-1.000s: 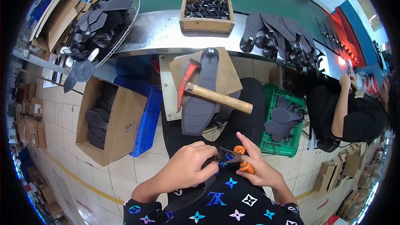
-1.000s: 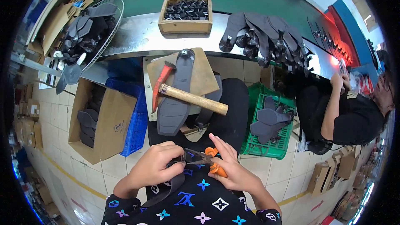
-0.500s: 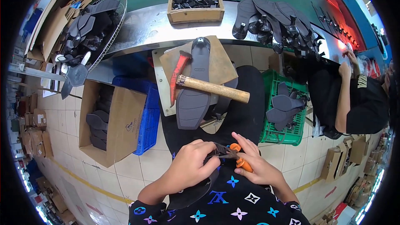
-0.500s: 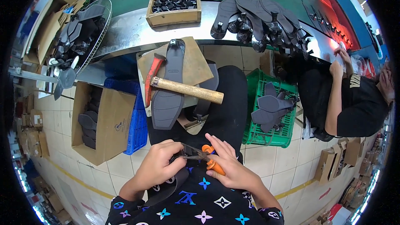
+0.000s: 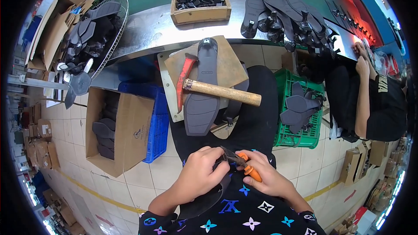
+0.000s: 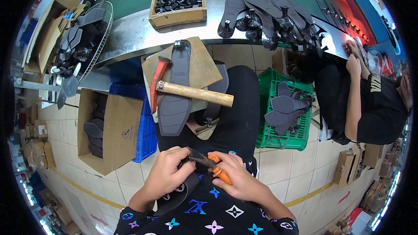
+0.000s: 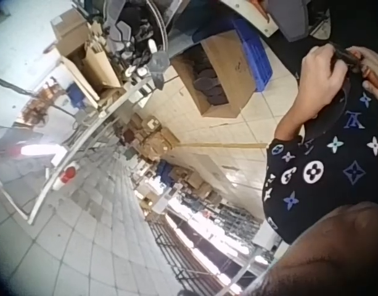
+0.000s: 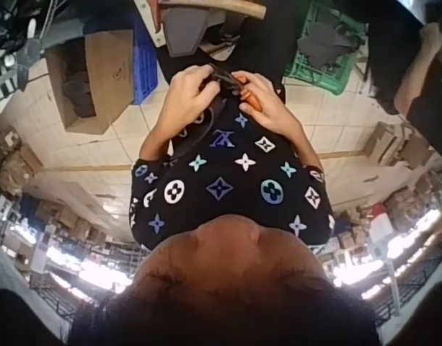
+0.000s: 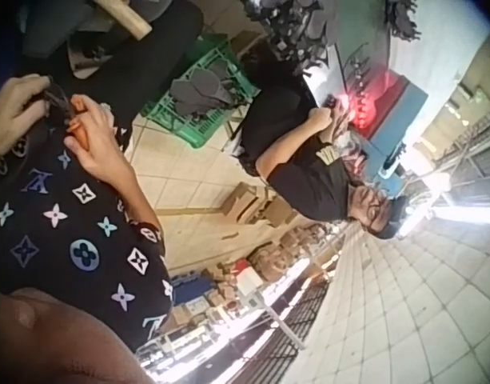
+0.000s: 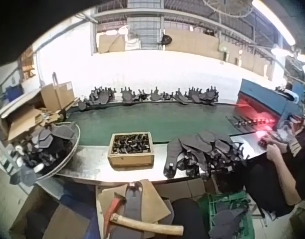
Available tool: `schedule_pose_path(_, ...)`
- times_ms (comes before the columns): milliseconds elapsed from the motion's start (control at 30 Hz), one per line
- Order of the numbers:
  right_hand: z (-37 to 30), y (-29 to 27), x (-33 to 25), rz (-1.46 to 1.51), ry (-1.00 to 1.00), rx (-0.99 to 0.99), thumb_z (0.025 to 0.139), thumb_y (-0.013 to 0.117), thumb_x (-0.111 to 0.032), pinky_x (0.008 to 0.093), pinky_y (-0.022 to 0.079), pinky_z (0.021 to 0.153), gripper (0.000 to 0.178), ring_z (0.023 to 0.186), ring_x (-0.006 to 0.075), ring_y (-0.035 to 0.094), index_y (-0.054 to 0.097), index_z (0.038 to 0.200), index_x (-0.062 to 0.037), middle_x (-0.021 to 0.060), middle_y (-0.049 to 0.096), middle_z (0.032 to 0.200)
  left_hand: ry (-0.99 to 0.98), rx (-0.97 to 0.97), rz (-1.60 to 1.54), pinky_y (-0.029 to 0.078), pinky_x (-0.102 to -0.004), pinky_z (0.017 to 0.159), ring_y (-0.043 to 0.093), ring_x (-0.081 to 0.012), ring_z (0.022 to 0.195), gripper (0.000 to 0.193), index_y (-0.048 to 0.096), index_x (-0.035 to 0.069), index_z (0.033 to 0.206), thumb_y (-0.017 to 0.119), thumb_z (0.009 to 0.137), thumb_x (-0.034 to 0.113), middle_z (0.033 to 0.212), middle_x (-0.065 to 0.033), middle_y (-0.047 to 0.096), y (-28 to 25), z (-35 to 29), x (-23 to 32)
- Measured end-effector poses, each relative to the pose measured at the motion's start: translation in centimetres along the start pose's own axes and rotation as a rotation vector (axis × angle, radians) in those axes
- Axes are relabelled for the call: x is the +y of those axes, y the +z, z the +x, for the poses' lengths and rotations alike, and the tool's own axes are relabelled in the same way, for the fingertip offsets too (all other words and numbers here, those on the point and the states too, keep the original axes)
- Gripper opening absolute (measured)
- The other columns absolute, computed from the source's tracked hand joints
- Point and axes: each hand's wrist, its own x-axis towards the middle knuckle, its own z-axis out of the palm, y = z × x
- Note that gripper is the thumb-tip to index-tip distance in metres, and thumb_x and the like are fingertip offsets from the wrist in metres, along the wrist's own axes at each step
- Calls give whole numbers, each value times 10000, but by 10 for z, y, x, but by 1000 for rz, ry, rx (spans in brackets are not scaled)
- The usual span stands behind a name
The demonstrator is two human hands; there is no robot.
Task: Securing the shoe upper to the sole component using pliers, a hammer, and nails.
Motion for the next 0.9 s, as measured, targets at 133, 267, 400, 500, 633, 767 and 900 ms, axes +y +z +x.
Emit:
schedule_pose_path(133, 0, 14, 3, 75, 9, 56, 937, 681, -276, 457, 355, 1088, 385, 1268, 414, 462, 541, 1189, -21, 248, 371, 1470, 4, 27, 12, 437, -419, 630, 574, -361, 705, 223, 601, -73, 853, 620, 823, 147, 722, -213, 562, 1, 2, 1)
schedule_pose_path(267, 3, 23, -7, 367, 27, 201, 948, 667, -322, 457, 417, 1042, 428, 1213, 416, 529, 511, 1176, 6, 260, 499, 1333, -28, -8, 53, 449, -429, 638, 582, -389, 702, 225, 601, -76, 848, 611, 829, 148, 729, -230, 573, 2, 2, -6)
schedule_pose_path(400, 14, 14, -7, 89, 66, 241, 899, 711, -224, 406, 491, 926, 473, 1036, 408, 623, 484, 1208, 53, 263, 602, 1129, -40, -88, 174, 466, -471, 677, 594, -440, 747, 248, 581, -81, 822, 574, 853, 165, 763, -268, 591, 8, 5, -10)
schedule_pose_path(500, 16, 17, 0, 136, 320, 94, 900, 725, -204, 379, 512, 834, 461, 935, 331, 666, 496, 1230, 22, 184, 650, 1013, -55, -110, 191, 468, -501, 707, 596, -466, 774, 270, 564, -85, 798, 553, 864, 176, 783, -302, 591, 15, 11, -11)
schedule_pose_path(633, 25, 14, -1, 151, 312, 79, 893, 749, -316, 401, 512, 826, 518, 919, 344, 652, 496, 1185, 29, 212, 631, 997, -63, -104, 192, 478, -506, 695, 605, -468, 734, 282, 571, -91, 797, 553, 860, 183, 744, -303, 594, 13, 14, -12)
schedule_pose_path(767, 23, 9, 11, 182, 236, 30, 887, 762, -372, 390, 506, 823, 558, 900, 312, 642, 493, 1185, 15, 186, 631, 973, -133, -177, 235, 486, -502, 655, 612, -462, 663, 292, 585, -87, 795, 553, 850, 198, 678, -289, 598, 10, 17, -7)
schedule_pose_path(900, 31, -3, 16, 180, 191, -9, 879, 776, -314, 387, 498, 816, 519, 890, 308, 639, 485, 1175, -3, 170, 633, 960, -35, -98, 170, 470, -443, 568, 610, -376, 567, 294, 619, -82, 798, 559, 842, 202, 631, -252, 593, 12, 20, -11)
